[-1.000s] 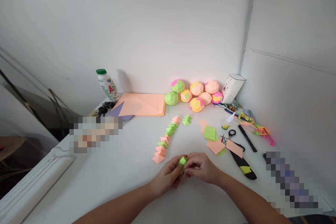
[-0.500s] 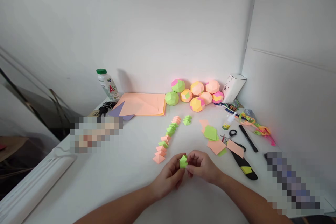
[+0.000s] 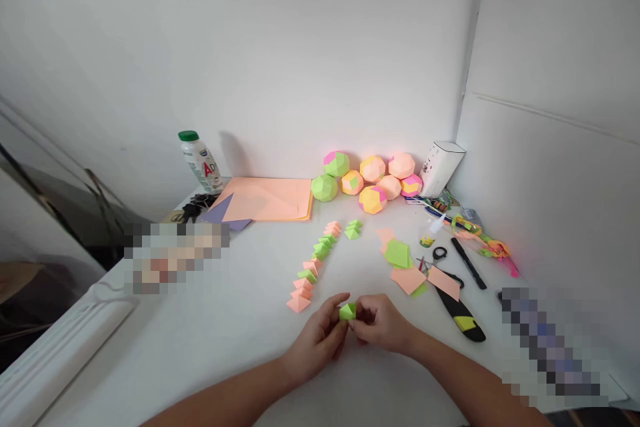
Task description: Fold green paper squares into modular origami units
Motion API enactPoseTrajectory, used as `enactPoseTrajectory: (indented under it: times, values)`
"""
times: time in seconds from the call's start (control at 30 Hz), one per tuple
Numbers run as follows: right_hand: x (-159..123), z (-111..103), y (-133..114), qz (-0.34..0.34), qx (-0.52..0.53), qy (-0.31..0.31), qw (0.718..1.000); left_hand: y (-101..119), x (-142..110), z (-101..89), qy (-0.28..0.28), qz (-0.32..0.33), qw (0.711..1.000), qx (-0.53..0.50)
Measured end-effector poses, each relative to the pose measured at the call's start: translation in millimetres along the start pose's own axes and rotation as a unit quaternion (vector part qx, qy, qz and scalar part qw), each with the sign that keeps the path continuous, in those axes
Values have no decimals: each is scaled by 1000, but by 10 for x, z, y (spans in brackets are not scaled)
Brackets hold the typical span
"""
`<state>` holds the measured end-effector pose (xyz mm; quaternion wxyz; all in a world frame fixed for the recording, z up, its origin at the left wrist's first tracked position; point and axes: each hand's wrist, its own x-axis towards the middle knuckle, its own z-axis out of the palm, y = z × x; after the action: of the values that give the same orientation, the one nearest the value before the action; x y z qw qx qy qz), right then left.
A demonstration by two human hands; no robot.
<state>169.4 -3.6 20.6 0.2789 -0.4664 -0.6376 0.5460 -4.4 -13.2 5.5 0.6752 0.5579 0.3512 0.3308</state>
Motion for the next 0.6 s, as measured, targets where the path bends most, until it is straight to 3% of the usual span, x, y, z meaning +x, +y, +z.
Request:
enactPoseTrajectory:
  times: [0.17, 0.37, 0.5, 0.6]
  values:
    - [-30, 8, -14, -30, -71, 6, 997, -82, -13, -17, -21, 36, 998, 36]
    - [-55, -96, -100, -58, -128, 11, 990, -32, -20, -24, -11, 15, 999, 30]
    - [-60, -102, -111, -65, -74, 4, 995, 29, -11, -19, -22, 5, 999, 25]
    - [-55, -43, -27, -45, -8, -38, 998, 81, -5, 0, -47, 15, 999, 5]
